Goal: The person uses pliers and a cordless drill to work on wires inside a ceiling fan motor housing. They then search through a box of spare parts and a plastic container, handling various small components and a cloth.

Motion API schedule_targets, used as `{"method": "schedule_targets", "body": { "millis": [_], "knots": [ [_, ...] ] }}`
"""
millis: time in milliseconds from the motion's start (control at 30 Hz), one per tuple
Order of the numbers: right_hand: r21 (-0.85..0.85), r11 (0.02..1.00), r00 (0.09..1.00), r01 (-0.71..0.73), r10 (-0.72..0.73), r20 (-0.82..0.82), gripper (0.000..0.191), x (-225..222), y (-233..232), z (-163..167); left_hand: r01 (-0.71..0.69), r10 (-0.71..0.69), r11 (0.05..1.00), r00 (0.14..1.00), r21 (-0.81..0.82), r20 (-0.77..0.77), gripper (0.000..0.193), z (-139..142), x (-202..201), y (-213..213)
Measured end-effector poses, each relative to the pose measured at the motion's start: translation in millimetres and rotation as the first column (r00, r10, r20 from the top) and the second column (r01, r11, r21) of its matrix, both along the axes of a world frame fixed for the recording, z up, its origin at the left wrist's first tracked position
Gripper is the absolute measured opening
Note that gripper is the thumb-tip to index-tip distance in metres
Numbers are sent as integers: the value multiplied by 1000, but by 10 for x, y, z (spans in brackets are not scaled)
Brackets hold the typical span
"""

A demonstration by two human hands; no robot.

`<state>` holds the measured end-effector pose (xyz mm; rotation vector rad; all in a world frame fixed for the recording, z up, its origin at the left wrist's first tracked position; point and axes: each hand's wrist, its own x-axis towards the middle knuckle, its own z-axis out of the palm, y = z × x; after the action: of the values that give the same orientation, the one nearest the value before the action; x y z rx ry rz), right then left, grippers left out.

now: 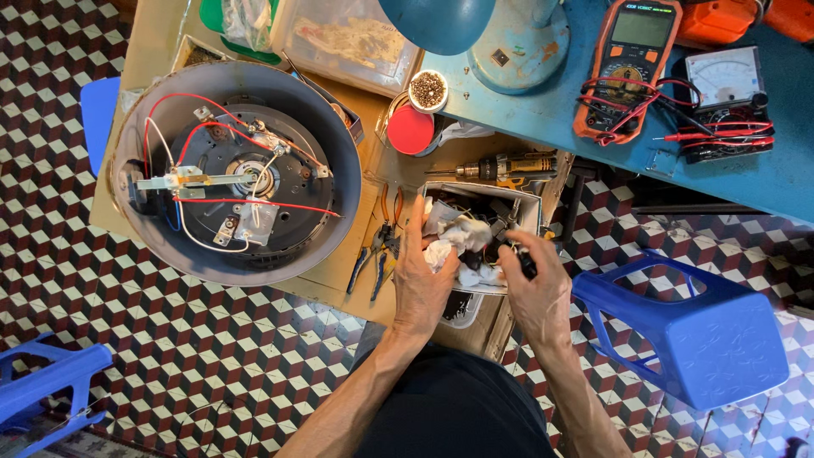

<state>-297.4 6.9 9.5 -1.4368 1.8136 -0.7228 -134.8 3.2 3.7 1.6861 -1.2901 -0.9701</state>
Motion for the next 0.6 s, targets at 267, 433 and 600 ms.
{"method": "schedule_targets", "body": {
  "millis": [267,433,600],
  "knots": [
    [-28,936,936,-351,350,-27,46,258,45,-147,91,-68,987,983,-130,171,78,74,-4,31],
    [114,954,960,-276,268,77,35,76,118,-14,246,-188,951,942,-188,279,84,44,50,61],
    [46,999,999,18,-16,-41,22,-259,135,44,447,-365,894,756,-21,544,79,-140,-59,-7]
  ]
}}
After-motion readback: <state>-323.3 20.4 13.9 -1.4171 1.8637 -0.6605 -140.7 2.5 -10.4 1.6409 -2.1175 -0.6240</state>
